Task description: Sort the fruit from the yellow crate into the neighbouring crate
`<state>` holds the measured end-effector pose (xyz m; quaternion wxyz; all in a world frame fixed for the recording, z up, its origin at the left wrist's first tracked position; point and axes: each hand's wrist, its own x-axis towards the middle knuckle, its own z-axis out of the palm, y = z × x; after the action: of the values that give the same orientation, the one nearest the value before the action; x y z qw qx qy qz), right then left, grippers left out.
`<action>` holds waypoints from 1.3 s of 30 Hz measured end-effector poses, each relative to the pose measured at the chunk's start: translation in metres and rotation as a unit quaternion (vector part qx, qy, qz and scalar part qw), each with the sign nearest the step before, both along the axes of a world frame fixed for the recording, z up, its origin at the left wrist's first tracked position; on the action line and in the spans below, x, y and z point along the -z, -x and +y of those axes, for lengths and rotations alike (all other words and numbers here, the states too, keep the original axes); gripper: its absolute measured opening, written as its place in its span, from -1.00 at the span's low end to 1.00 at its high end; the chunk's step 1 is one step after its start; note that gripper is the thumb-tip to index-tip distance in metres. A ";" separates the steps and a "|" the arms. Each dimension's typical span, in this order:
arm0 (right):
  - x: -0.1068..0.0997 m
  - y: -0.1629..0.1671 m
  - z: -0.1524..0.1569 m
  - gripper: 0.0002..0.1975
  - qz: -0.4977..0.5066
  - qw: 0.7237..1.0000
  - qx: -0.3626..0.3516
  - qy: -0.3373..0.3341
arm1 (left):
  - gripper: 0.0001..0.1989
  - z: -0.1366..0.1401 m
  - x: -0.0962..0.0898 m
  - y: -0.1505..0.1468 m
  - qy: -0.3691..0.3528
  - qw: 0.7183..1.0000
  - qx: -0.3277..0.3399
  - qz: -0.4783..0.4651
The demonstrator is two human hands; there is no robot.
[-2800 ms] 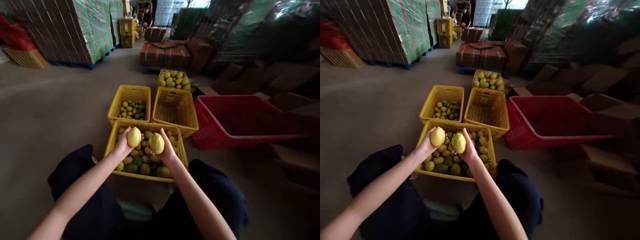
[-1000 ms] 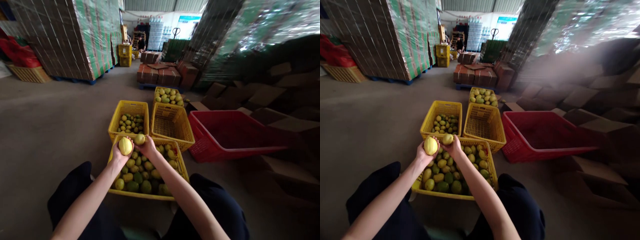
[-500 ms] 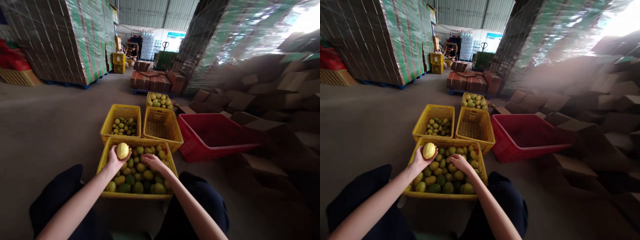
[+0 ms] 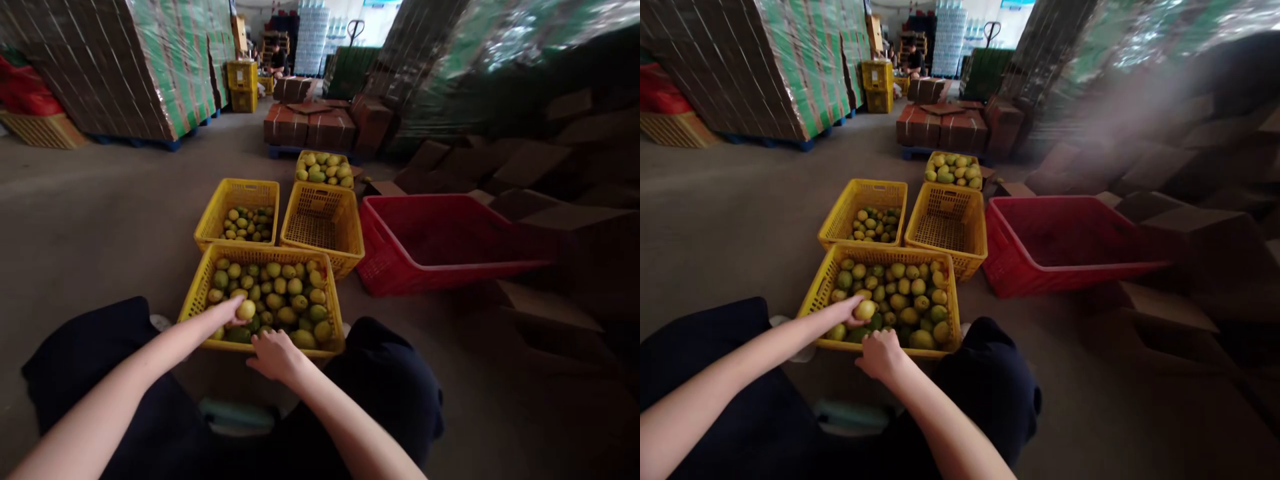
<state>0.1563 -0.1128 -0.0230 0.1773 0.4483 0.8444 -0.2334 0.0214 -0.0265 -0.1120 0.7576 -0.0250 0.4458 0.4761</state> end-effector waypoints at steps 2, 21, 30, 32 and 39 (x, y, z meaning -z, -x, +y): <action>0.000 0.000 0.001 -0.53 0.009 1.000 -0.006 -0.008 | -0.89 0.047 -0.025 -0.031 0.018 0.997 0.049 0.058; 0.012 -0.003 -0.003 -0.45 0.082 0.996 0.030 -0.006 | -0.87 0.021 0.077 0.001 -0.091 0.814 0.316 0.479; 0.003 0.008 0.006 -0.51 0.073 0.996 0.030 0.039 | -0.75 0.063 0.080 -0.031 -0.227 0.659 0.370 0.614; -0.001 0.009 0.010 -0.52 0.082 0.994 0.034 0.064 | -0.61 0.094 0.077 -0.058 -0.278 0.624 0.384 0.621; -0.009 -0.005 0.021 -0.51 0.010 0.997 0.057 0.050 | -0.37 0.151 0.078 -0.116 -0.339 0.474 0.512 0.631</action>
<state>0.1609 -0.0916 -0.0141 0.1773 0.4842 0.8065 -0.2894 0.1372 0.1248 -0.1898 0.3297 0.7735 0.5413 0.0046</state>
